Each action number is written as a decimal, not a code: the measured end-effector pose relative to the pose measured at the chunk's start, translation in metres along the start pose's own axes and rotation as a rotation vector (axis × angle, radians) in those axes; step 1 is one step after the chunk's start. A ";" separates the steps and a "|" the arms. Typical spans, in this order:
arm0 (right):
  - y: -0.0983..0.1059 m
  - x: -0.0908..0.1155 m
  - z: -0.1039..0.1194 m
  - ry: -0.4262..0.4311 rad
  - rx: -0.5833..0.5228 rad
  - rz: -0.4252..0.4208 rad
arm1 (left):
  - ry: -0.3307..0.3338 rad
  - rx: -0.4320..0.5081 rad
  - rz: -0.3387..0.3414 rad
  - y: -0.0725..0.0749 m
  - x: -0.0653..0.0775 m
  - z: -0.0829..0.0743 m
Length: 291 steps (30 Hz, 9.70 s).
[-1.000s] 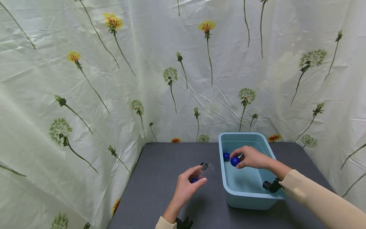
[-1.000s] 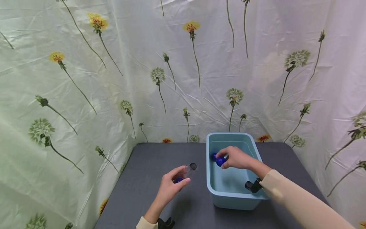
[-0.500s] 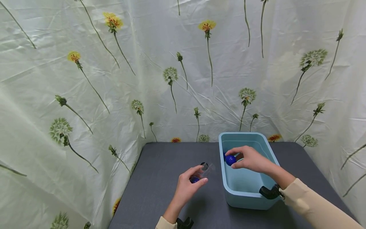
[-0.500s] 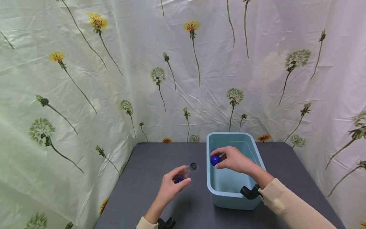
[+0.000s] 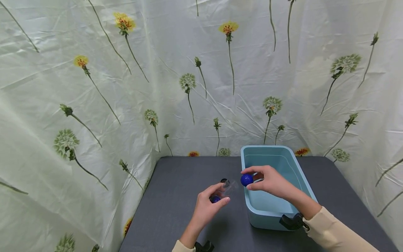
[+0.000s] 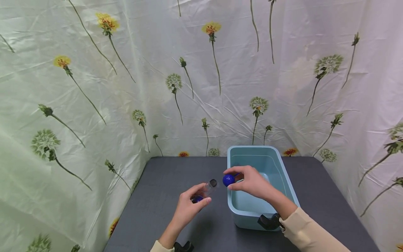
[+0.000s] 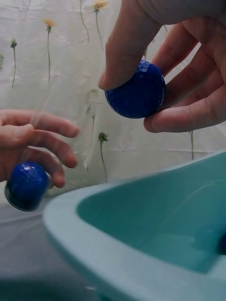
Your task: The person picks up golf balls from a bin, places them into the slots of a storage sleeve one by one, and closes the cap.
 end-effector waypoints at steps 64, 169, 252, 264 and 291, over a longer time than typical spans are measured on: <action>0.027 -0.037 -0.006 0.023 -0.016 -0.100 | 0.079 -0.029 -0.012 0.000 0.002 -0.001; 0.041 -0.064 -0.053 -0.105 0.405 -0.019 | 0.113 -0.028 -0.007 0.000 0.005 0.014; -0.101 -0.017 0.024 -0.033 -0.249 -0.392 | 0.023 -0.079 -0.210 0.034 0.036 0.019; -0.152 -0.051 -0.008 -0.102 -0.288 -0.558 | 0.074 -0.125 -0.283 0.056 0.041 0.019; -0.179 -0.126 -0.122 -0.196 0.089 -0.940 | 0.062 -0.061 -0.205 0.040 0.039 0.019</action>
Point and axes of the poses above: each hand's wrist, its own x-axis away from the middle knuckle, its own y-axis out of the back of the hand, z = x × y, the point moved 2 cm from there along -x, towards the middle knuckle, and after that the axes turned 12 degrees about -y, right-handed, at the moved point
